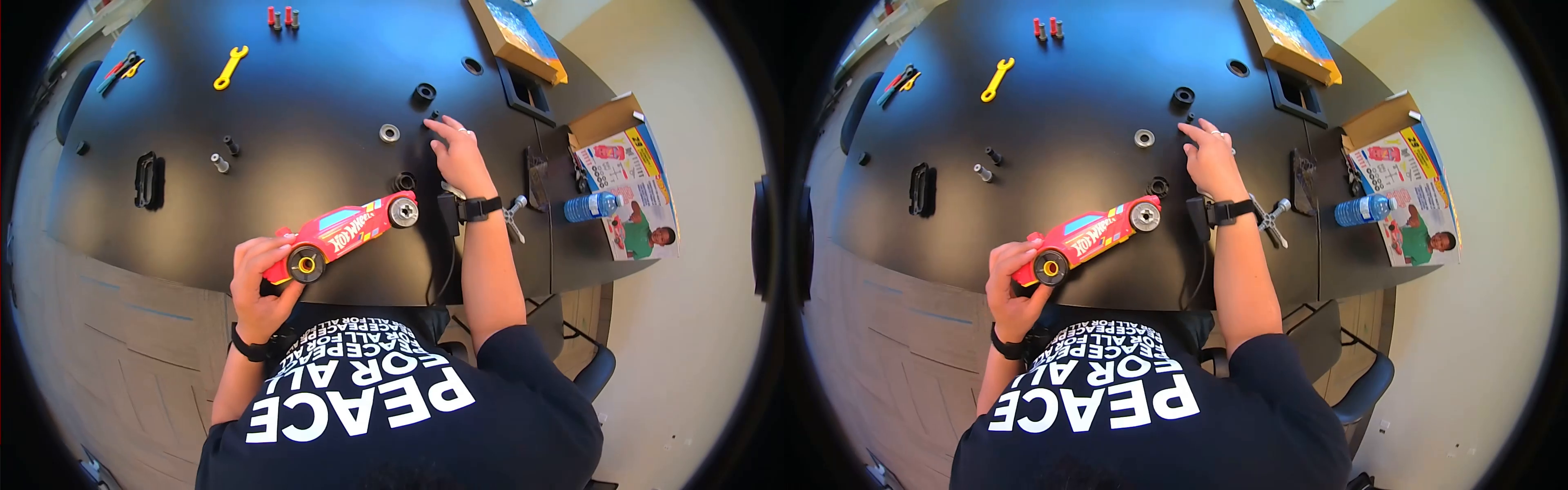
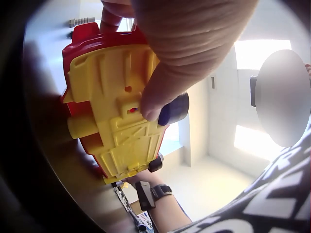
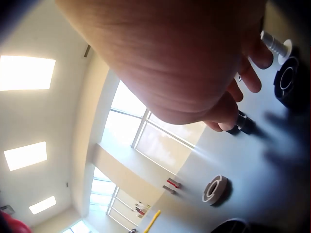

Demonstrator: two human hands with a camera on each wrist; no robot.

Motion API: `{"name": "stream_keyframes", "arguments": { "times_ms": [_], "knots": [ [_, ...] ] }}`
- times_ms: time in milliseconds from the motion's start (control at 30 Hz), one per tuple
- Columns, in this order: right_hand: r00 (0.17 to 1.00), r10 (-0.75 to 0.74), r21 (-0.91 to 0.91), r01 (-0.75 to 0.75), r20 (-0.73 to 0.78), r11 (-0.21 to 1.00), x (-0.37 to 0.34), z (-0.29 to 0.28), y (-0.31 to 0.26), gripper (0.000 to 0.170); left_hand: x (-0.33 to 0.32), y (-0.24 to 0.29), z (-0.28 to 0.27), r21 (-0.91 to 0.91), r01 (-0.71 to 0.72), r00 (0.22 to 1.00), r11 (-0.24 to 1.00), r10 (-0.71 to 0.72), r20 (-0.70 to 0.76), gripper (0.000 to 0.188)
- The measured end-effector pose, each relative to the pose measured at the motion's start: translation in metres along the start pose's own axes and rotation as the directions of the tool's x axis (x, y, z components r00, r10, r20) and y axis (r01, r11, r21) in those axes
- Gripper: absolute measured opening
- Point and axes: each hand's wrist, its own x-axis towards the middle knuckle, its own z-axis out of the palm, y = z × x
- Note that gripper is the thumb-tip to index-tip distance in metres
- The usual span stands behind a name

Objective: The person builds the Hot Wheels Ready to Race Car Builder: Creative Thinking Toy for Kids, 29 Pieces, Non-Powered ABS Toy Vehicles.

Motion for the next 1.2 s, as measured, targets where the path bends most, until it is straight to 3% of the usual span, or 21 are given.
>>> {"name": "stream_keyframes", "arguments": {
  "times_ms": [33,67,167,233,300,367,433,500,567,633,733,800,933,1033,1100,1167,1200],
  "knots": [
    [0.999,0.032,-0.114,-0.028,0.032,0.993,0.008,0.01,0.004,0.041,0.0,0.001,0.0,-0.002,0.001,1.0,1.0,-0.001,-0.004,0.055],
    [0.997,-0.071,-0.168,0.07,-0.003,0.983,0.015,0.016,0.011,0.044,0.001,0.002,-0.001,0.0,-0.009,1.0,1.0,0.009,-0.01,0.056],
    [0.986,-0.155,-0.134,0.146,-0.058,0.98,0.022,0.017,0.019,0.048,0.001,0.004,0.001,-0.01,0.02,0.999,1.0,-0.02,-0.045,0.055],
    [0.981,-0.093,0.023,0.098,-0.169,0.995,0.016,0.001,-0.006,0.052,0.001,0.005,0.0,0.014,0.048,0.997,0.999,-0.047,-0.059,0.056],
    [0.988,0.07,0.205,-0.041,-0.135,0.978,0.006,-0.013,-0.024,0.046,0.003,0.004,0.0,-0.024,0.026,0.999,0.999,-0.027,-0.045,0.058],
    [0.993,0.02,0.547,0.047,-0.116,0.836,-0.007,-0.024,-0.049,0.038,0.004,0.001,0.003,-0.025,0.031,0.998,0.999,-0.032,-0.053,0.059],
    [0.991,-0.077,0.436,0.023,0.106,0.9,-0.029,-0.061,-0.106,0.034,0.007,-0.003,0.007,-0.044,0.006,0.999,0.999,-0.008,-0.053,0.059],
    [0.917,-0.317,0.459,0.18,0.241,0.87,-0.046,-0.076,-0.15,0.032,0.011,-0.003,0.012,-0.051,0.01,0.999,0.999,-0.013,-0.048,0.06],
    [0.866,-0.416,0.483,0.249,0.278,0.84,-0.062,-0.073,-0.178,0.028,0.016,-0.002,0.018,-0.051,0.003,0.999,0.999,-0.006,-0.049,0.062],
    [0.783,-0.502,0.452,0.322,0.366,0.832,-0.064,-0.058,-0.187,0.037,0.018,-0.003,0.02,-0.054,0.0,0.999,0.999,-0.002,-0.044,0.062],
    [0.732,-0.545,0.388,0.401,0.41,0.83,-0.059,-0.037,-0.192,0.037,0.018,-0.004,0.021,-0.055,-0.004,0.999,0.998,0.001,-0.051,0.063],
    [0.707,-0.648,0.311,0.572,0.283,0.759,-0.055,-0.027,-0.198,0.039,0.017,-0.003,0.02,-0.053,-0.001,0.998,0.999,-0.002,-0.061,0.062],
    [0.671,-0.674,0.298,0.605,0.307,0.738,-0.047,-0.043,-0.201,0.047,0.018,-0.002,0.018,-0.055,-0.006,0.999,0.998,0.004,-0.036,0.057],
    [0.862,-0.469,0.321,0.397,0.19,0.86,-0.048,-0.076,-0.167,0.059,0.017,-0.003,0.02,-0.058,-0.003,0.999,0.998,0.001,-0.034,0.056],
    [0.969,-0.23,0.201,0.208,0.093,0.957,-0.057,-0.095,-0.132,0.039,0.018,-0.003,0.019,-0.064,-0.01,1.0,0.998,0.008,-0.026,0.055],
    [0.996,0.091,0.179,-0.089,-0.006,0.98,-0.075,-0.1,-0.075,0.031,0.02,0.0,0.018,-0.042,0.005,0.999,0.999,-0.006,-0.033,0.054],
    [0.984,0.178,0.04,-0.177,-0.009,0.983,-0.088,-0.105,-0.045,0.031,0.02,0.002,0.018,-0.028,0.009,0.999,1.0,-0.01,-0.035,0.055]
  ]
}}
